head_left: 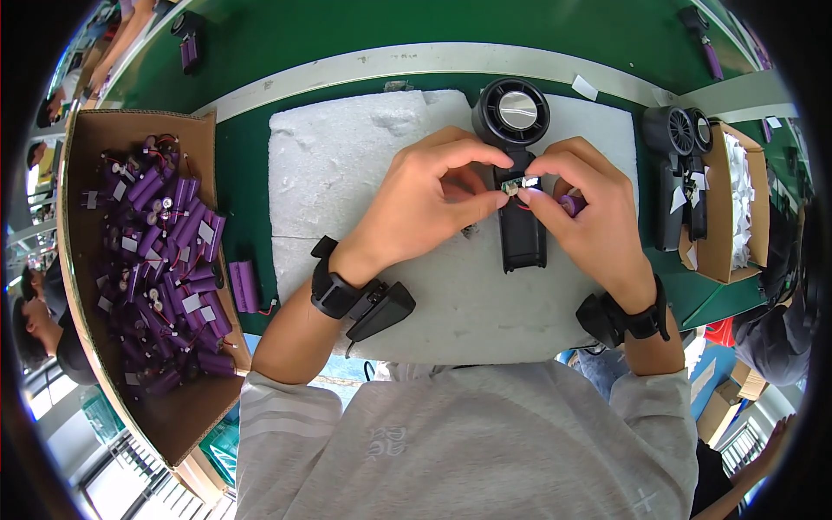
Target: The person connects a battery pack to a circuit board inside a handheld fan housing and fits the batteries into the casing. After checking the connection, they set the assembled fan on the workbench and repeat the process with another unit.
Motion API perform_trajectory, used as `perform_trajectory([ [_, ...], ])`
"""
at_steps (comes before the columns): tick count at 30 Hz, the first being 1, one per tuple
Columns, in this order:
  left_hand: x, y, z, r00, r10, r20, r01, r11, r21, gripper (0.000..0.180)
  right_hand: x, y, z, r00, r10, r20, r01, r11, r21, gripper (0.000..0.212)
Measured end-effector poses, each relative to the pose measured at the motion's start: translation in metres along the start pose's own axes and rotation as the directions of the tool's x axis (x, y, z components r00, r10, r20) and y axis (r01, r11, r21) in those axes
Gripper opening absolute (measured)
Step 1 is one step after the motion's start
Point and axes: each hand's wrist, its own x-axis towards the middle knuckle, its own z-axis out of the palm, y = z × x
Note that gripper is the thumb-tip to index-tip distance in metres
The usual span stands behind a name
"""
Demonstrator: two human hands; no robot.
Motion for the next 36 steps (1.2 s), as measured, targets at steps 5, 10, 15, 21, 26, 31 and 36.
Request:
perform_trajectory([
  [5, 0.0, -0.004, 0.002, 0.999, 0.029, -0.013, -0.03, 0.999, -0.02, 0.032, -0.001, 0.0, 0.001, 1.0, -0.022, 0.002, 0.022, 1.0, -0.019, 0.015],
  [10, -0.001, -0.003, 0.0, 0.989, -0.121, 0.085, 0.121, 0.993, 0.002, 0.033, -0.002, 0.008, 0.0, 0.994, -0.109, 0.021, 0.11, 0.992, -0.06, 0.016],
  [15, -0.001, -0.007, 0.002, 0.997, -0.044, 0.059, 0.045, 0.999, -0.014, 0.03, -0.003, 0.008, 0.0, 0.984, -0.172, 0.036, 0.175, 0.978, -0.117, 0.019],
  [21, 0.0, -0.008, 0.006, 0.999, -0.029, 0.022, 0.03, 0.998, -0.052, 0.029, -0.001, 0.008, 0.005, 0.981, -0.192, -0.033, 0.185, 0.971, -0.153, 0.018],
  [26, 0.0, -0.007, 0.007, 0.998, -0.066, 0.009, 0.066, 0.995, -0.079, 0.027, -0.001, 0.006, 0.006, 0.987, -0.139, -0.086, 0.127, 0.984, -0.124, 0.019],
  [31, 0.0, -0.008, 0.009, 0.998, -0.061, -0.008, 0.061, 0.995, -0.076, 0.026, 0.0, 0.005, 0.006, 0.984, -0.153, -0.095, 0.137, 0.979, -0.154, 0.015],
  [36, 0.0, -0.006, 0.01, 0.996, -0.085, -0.03, 0.082, 0.993, -0.084, 0.024, -0.001, 0.011, 0.007, 0.976, -0.192, -0.098, 0.177, 0.973, -0.149, 0.017],
])
